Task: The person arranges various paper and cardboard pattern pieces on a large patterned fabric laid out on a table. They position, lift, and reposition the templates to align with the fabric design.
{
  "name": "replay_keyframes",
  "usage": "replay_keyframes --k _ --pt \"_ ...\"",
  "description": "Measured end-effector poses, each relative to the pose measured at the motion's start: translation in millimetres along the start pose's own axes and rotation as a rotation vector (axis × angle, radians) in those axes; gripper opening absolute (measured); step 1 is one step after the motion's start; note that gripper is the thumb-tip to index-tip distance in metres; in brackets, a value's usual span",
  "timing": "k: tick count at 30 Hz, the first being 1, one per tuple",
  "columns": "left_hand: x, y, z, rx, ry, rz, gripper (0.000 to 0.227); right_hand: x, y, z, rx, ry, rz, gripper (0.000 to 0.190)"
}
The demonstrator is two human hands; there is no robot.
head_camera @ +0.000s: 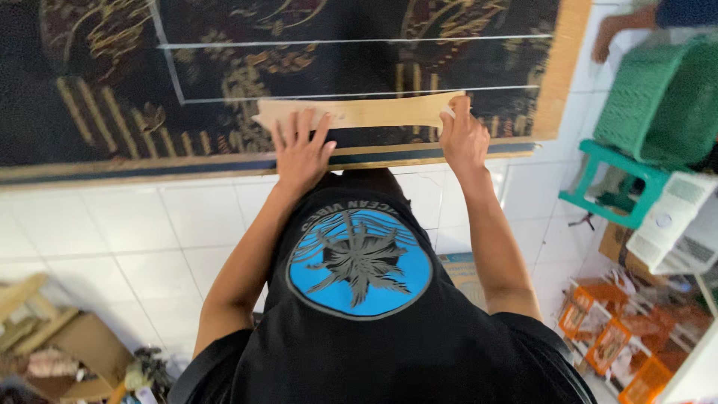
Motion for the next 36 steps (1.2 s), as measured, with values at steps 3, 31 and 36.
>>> replay_keyframes --k 3,31,36 --pt "-3.5 6.6 0.2 -0.015 -0.012 0.023 0.059 16.3 27.0 61.0 0.167 -0.253 -0.029 0.008" --pt "-6.7 -46.9 111.0 -0.212 -0.305 -0.192 0.031 23.3 -8.7 -65.4 0.186 0.021 -0.079 0.024" --pt "-1.0 -36.6 110.4 -0.199 -0.347 -0.133 0.034 19.5 -2.9 -62.2 0.001 -0.054 -0.054 0.041"
Point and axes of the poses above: each hand's wrist, its own x-axis towards the middle knuckle, its own y-axis out of the palm, z = x × y, the point moved 7 cm from there along x, towards the middle knuckle, and after that the axes turned 3 degrees about x, right-handed, at the moved point
